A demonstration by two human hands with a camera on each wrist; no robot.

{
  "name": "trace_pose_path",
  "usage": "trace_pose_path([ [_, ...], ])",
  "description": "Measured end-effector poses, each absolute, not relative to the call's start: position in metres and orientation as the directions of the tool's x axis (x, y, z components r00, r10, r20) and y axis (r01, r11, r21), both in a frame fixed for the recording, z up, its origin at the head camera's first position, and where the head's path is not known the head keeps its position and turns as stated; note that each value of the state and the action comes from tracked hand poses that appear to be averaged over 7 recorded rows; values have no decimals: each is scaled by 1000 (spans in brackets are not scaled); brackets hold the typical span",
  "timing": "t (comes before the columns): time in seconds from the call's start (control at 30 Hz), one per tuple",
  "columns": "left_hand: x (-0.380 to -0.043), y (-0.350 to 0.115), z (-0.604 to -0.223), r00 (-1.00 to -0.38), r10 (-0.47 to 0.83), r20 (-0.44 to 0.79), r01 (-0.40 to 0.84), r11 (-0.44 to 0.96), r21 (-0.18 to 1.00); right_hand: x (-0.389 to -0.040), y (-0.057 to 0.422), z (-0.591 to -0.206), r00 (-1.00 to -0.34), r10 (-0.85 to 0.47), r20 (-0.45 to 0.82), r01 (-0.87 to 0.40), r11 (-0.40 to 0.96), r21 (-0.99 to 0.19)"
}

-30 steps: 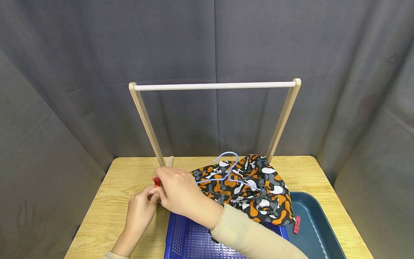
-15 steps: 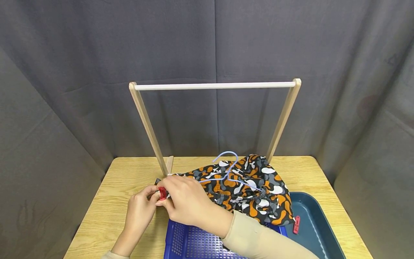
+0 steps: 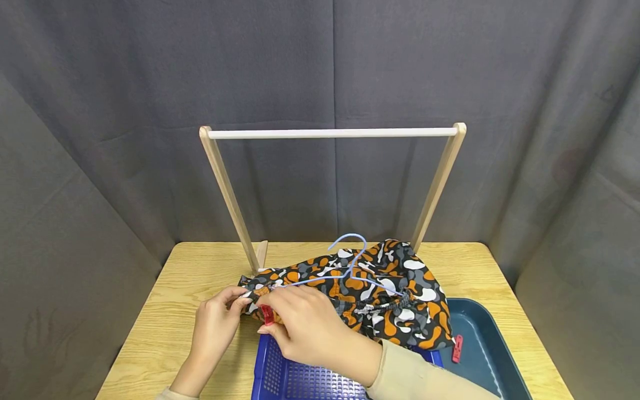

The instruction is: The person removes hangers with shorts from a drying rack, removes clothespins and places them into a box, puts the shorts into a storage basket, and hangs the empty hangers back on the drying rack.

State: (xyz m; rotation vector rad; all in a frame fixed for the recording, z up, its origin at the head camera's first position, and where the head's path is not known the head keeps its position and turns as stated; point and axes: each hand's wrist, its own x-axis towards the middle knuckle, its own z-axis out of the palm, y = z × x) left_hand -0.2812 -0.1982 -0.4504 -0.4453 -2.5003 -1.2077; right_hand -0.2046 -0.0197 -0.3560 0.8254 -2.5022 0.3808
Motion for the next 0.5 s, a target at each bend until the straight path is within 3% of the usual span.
trace_pose_path([
  [0.5, -278, -199, -449, -915, 127, 384, 377, 610, 697, -163, 24, -375, -748, -460, 479, -591, 790, -164],
])
